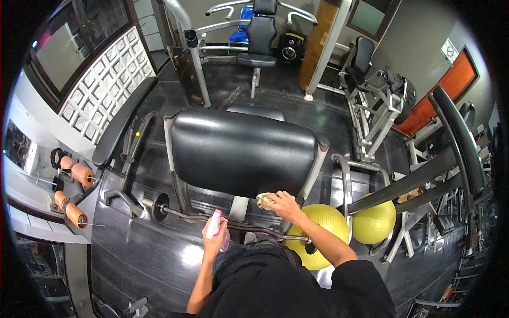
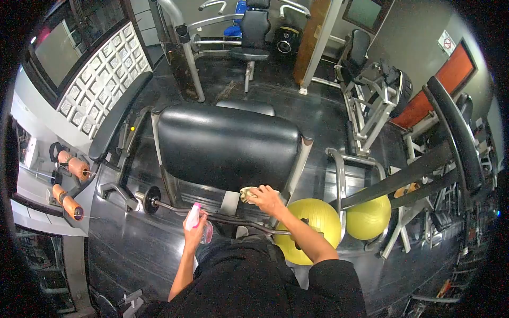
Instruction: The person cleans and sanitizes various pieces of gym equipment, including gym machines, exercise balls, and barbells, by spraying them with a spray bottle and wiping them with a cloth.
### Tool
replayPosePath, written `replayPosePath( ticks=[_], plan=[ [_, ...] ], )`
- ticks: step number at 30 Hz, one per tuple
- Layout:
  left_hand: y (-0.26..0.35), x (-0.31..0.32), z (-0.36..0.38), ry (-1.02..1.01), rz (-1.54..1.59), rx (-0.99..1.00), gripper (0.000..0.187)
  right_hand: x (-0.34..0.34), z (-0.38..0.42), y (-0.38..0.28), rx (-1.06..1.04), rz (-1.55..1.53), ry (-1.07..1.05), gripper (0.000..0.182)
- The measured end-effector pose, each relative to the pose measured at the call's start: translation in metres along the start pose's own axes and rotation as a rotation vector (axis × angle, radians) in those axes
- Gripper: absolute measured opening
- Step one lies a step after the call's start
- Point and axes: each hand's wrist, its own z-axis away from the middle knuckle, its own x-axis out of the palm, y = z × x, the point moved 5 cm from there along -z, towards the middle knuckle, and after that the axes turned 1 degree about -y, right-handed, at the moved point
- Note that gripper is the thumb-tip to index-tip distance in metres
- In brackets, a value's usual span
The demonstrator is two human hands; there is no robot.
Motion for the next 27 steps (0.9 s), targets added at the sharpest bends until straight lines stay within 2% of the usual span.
replayPosePath(
  ticks=[2, 3, 6, 8, 9, 10, 14, 16, 18, 20, 21, 23, 27],
  plan=[
    [-0.002, 0.002, 0.001, 0.003, 0.022, 0.012, 0.011, -0.002, -0.016, 0.006, -0.221, -0.082, -0.238, 0.037],
    [-0.003, 0.002, 0.002, 0.005, 0.044, 0.021, 0.011, -0.009, -0.026, 0.015, -0.239, -0.11, -0.119, 0.037],
    [0.002, 0.002, 0.008, 0.053, 0.067, -0.011, 0.011, -0.051, -0.07, 0.048, 0.004, -0.061, 0.279, 0.041],
    [-0.001, -0.002, 0.01, 0.079, 0.035, -0.004, 0.011, -0.079, -0.093, 0.054, 0.325, 0.032, 0.379, 0.044],
    [-0.003, -0.004, 0.012, 0.101, 0.023, 0.002, 0.011, -0.08, -0.097, 0.053, 0.417, 0.021, 0.383, 0.045],
    [-0.004, -0.006, 0.013, 0.118, 0.01, 0.01, 0.011, -0.072, -0.092, 0.05, 0.415, 0.015, 0.385, 0.045],
    [-0.002, -0.01, 0.015, 0.148, -0.003, -0.01, 0.012, -0.017, -0.033, 0.017, 0.178, 0.069, 0.24, 0.042],
    [-0.001, -0.011, 0.015, 0.14, -0.02, -0.002, 0.012, 0.008, 0.003, 0.001, 0.098, 0.047, -0.038, 0.036],
    [-0.003, -0.012, 0.014, 0.138, -0.003, -0.012, 0.012, 0.014, 0.022, -0.007, -0.092, -0.045, -0.281, 0.028],
    [-0.004, -0.01, 0.014, 0.134, 0.019, -0.024, 0.012, 0.01, 0.021, 0.005, -0.149, -0.039, -0.275, 0.026],
    [-0.004, -0.01, 0.013, 0.126, 0.009, -0.015, 0.011, 0.005, 0.013, 0.01, -0.213, -0.036, -0.269, 0.024],
    [-0.004, -0.009, 0.012, 0.112, -0.001, -0.008, 0.011, -0.021, -0.018, 0.025, -0.188, 0.053, -0.08, 0.023],
    [-0.003, -0.005, 0.011, 0.077, -0.021, 0.013, 0.01, -0.079, -0.087, 0.065, 0.096, 0.111, 0.171, 0.028]
  ],
)
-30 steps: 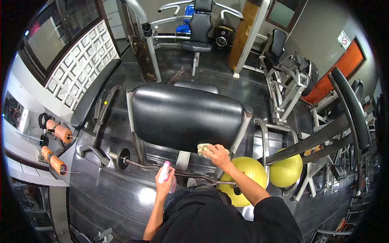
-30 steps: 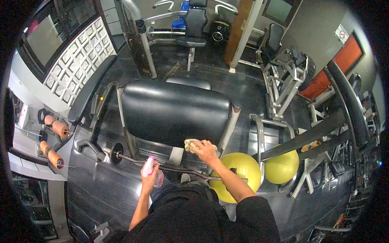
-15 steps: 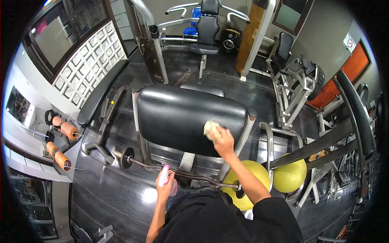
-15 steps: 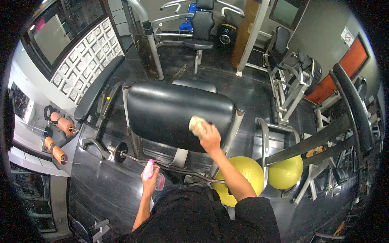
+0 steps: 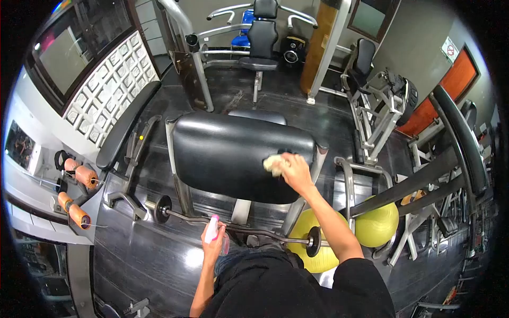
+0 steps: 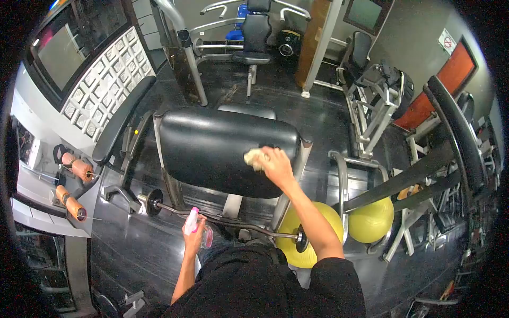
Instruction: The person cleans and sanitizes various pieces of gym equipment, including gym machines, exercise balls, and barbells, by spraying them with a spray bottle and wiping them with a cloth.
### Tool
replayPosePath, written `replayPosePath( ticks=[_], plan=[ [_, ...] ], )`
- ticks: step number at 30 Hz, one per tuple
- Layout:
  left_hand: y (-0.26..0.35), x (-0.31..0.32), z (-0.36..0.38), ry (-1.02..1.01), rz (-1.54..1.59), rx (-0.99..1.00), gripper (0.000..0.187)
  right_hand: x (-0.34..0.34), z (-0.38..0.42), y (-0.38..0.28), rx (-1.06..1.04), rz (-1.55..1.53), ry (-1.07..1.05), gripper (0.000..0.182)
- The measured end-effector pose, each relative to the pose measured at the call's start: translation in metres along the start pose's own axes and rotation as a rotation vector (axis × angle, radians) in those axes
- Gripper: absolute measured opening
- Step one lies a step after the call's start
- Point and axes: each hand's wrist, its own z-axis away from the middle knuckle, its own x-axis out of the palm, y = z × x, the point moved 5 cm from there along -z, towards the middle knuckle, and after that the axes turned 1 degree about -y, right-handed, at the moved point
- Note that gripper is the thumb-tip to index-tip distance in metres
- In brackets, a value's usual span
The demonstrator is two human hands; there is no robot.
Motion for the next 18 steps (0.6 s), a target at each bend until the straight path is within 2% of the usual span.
replayPosePath(
  ticks=[1, 2, 4, 5, 8, 11, 15, 18],
  plan=[
    [0.001, 0.002, -0.001, -0.015, -0.026, -0.005, 0.01, -0.01, -0.009, 0.002, 0.071, 0.009, 0.096, 0.03],
    [0.0, 0.004, -0.001, -0.015, -0.025, -0.005, 0.01, -0.007, -0.006, -0.001, 0.071, 0.009, 0.095, 0.03],
    [-0.003, 0.005, 0.001, -0.02, 0.015, -0.01, 0.009, 0.007, 0.015, -0.006, 0.225, 0.007, 0.16, 0.035],
    [-0.002, 0.005, 0.001, -0.017, 0.013, -0.009, 0.009, 0.017, 0.034, -0.015, 0.109, -0.031, 0.203, 0.03],
    [0.001, 0.006, 0.002, -0.011, -0.043, -0.03, 0.013, 0.042, 0.1, -0.046, -0.073, 0.042, -0.107, 0.032],
    [-0.003, 0.009, 0.002, -0.032, 0.004, -0.04, 0.016, 0.043, 0.138, -0.047, -0.133, -0.092, -0.409, 0.029],
    [-0.002, 0.021, -0.002, -0.096, -0.025, -0.007, 0.017, 0.018, 0.092, -0.01, -0.124, 0.006, -0.296, 0.021],
    [0.008, 0.028, -0.004, -0.144, 0.002, -0.021, 0.016, -0.014, 0.027, 0.024, 0.007, 0.092, -0.143, 0.03]
  ],
)
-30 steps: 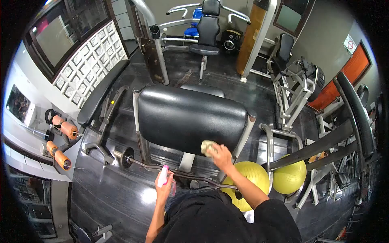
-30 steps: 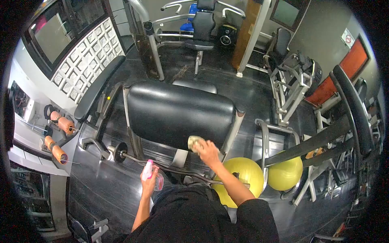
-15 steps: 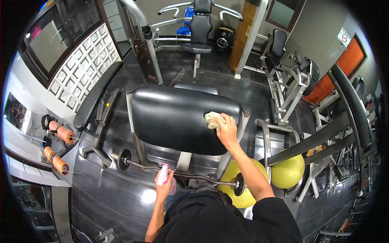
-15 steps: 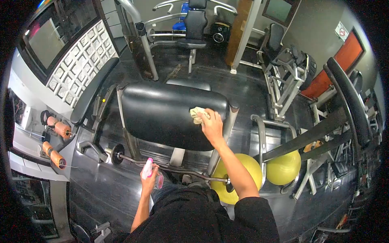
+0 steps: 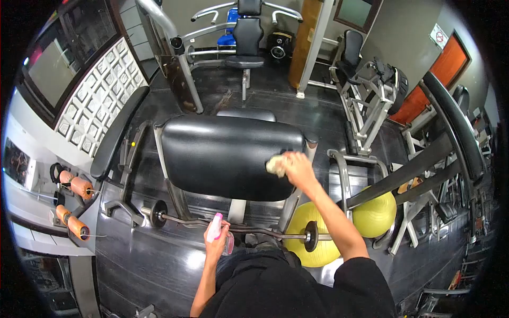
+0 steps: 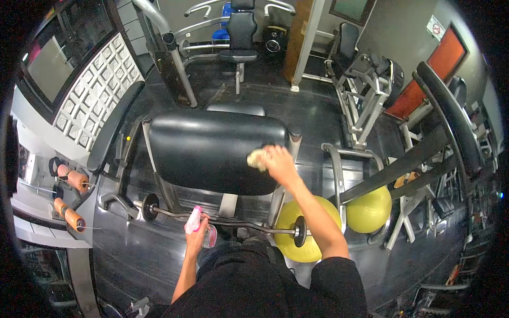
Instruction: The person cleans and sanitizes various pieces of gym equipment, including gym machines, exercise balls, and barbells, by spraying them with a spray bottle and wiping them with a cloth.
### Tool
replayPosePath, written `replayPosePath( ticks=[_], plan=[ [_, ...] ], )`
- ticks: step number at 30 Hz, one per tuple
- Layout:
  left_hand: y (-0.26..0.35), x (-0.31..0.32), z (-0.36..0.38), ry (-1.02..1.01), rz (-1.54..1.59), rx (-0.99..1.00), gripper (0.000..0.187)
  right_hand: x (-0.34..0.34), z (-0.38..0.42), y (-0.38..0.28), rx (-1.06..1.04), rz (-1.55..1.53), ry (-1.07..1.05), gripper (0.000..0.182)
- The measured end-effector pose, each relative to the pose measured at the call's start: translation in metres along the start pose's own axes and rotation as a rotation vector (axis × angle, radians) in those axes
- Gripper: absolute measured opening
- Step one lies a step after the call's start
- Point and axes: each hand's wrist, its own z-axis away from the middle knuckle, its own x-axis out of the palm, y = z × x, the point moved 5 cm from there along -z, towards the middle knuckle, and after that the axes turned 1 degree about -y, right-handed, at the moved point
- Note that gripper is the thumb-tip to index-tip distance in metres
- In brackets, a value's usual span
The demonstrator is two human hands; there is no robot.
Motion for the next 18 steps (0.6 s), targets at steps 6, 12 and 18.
replayPosePath(
  ticks=[6, 12, 18],
  plan=[
    [0.003, 0.0, -0.004, -0.003, 0.049, 0.008, 0.013, -0.007, -0.015, 0.032, 0.41, -0.104, 0.286, 0.035],
    [-0.006, -0.009, -0.003, 0.017, 0.037, 0.019, 0.014, 0.06, 0.111, -0.039, 0.165, -0.292, -0.098, 0.043],
    [-0.005, -0.009, -0.001, 0.019, 0.022, -0.014, 0.014, 0.019, 0.082, 0.001, 0.395, -0.376, 0.105, 0.045]
  ],
)
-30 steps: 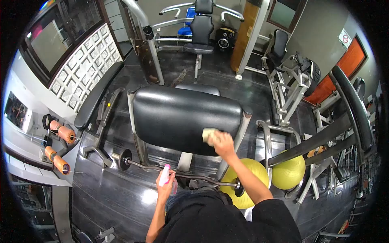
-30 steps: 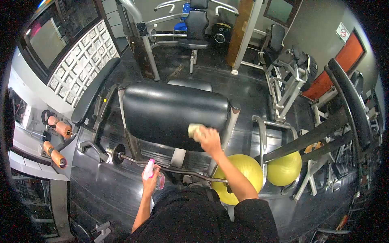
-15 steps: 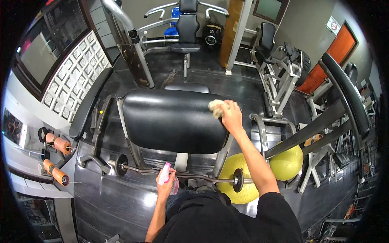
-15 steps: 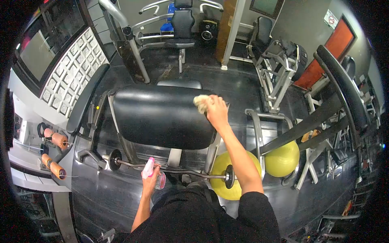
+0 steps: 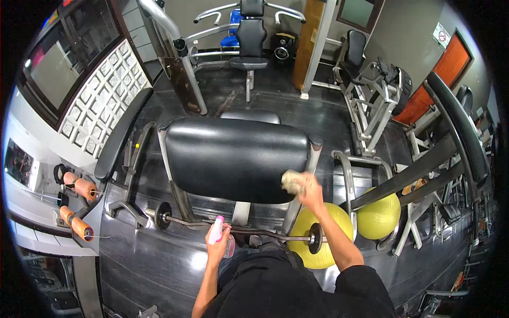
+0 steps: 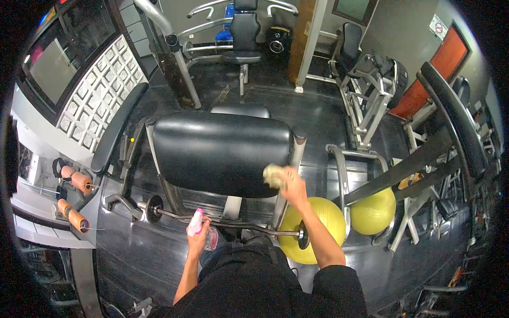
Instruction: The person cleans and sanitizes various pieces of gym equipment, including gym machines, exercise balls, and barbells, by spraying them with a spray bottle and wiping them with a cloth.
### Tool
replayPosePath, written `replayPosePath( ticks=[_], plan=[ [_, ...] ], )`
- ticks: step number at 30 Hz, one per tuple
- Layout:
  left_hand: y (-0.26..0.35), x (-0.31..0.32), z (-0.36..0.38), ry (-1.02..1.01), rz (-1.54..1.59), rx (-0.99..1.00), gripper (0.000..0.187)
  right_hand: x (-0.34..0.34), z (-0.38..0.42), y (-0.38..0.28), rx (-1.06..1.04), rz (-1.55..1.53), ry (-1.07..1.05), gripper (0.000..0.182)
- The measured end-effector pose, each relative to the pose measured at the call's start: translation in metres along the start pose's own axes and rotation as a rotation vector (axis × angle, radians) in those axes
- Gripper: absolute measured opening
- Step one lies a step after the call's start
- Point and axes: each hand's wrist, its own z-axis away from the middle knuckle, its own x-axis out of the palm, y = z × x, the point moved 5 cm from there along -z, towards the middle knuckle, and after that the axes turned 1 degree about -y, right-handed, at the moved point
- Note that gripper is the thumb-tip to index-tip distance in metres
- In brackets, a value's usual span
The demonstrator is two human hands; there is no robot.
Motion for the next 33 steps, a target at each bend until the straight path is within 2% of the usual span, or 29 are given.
replayPosePath(
  ticks=[4, 7, 10, 12, 13, 15, 16, 17, 19, 20, 21, 23, 25, 27, 29, 31, 33],
  plan=[
    [0.001, 0.001, -0.002, 0.0, 0.011, -0.002, 0.014, -0.026, -0.087, 0.001, 0.224, -0.136, 0.501, 0.033],
    [0.003, 0.0, -0.002, -0.017, -0.012, -0.012, 0.015, -0.008, -0.094, 0.014, 0.38, -0.23, 0.548, 0.033],
    [0.0, -0.001, -0.004, 0.005, 0.022, -0.02, 0.014, 0.008, -0.058, 0.016, 0.447, -0.223, 0.619, 0.031],
    [0.002, -0.004, -0.002, 0.001, -0.012, -0.014, 0.014, 0.025, -0.018, 0.017, 0.565, -0.22, 0.618, 0.031],
    [0.001, -0.005, -0.002, -0.005, -0.014, -0.012, 0.014, 0.056, 0.015, 0.038, 0.712, -0.144, 0.572, 0.039],
    [-0.003, -0.006, -0.002, 0.002, -0.053, -0.005, 0.014, 0.083, 0.063, 0.037, 0.806, -0.287, 0.455, 0.053],
    [-0.003, -0.005, -0.004, -0.003, -0.052, -0.003, 0.014, 0.088, 0.079, 0.032, 0.894, -0.241, 0.415, 0.054],
    [-0.004, -0.004, -0.003, -0.006, -0.043, -0.02, 0.013, 0.083, 0.086, 0.028, 0.9, -0.237, 0.418, 0.054],
    [-0.006, -0.002, -0.003, -0.024, -0.037, -0.034, 0.013, 0.085, 0.098, 0.026, 0.948, -0.3, 0.293, 0.047],
    [-0.007, -0.002, -0.003, -0.044, -0.05, -0.021, 0.013, 0.086, 0.1, 0.034, 0.925, -0.106, 0.35, 0.038],
    [-0.006, 0.0, -0.006, -0.06, -0.061, -0.005, 0.013, 0.078, 0.096, 0.039, 0.925, -0.108, 0.36, 0.038],
    [0.0, 0.002, -0.008, -0.081, -0.097, 0.006, 0.014, 0.056, 0.079, 0.051, 1.091, -0.286, 0.431, 0.036],
    [-0.004, 0.0, -0.009, -0.037, -0.045, -0.005, 0.013, 0.017, 0.036, 0.033, 0.955, -0.397, 0.72, 0.035],
    [-0.002, 0.0, -0.01, -0.041, -0.043, 0.005, 0.014, 0.007, 0.001, 0.04, 0.751, -0.359, 0.853, 0.032],
    [0.001, -0.001, -0.009, -0.05, -0.006, 0.023, 0.015, 0.005, -0.037, 0.037, 0.575, -0.313, 0.643, 0.03],
    [0.002, -0.005, -0.007, -0.042, -0.022, 0.016, 0.015, 0.017, -0.038, 0.028, 0.599, -0.251, 0.623, 0.034],
    [0.0, -0.006, -0.007, -0.036, -0.028, 0.016, 0.015, 0.041, -0.007, 0.033, 0.727, -0.308, 0.674, 0.037]
  ],
)
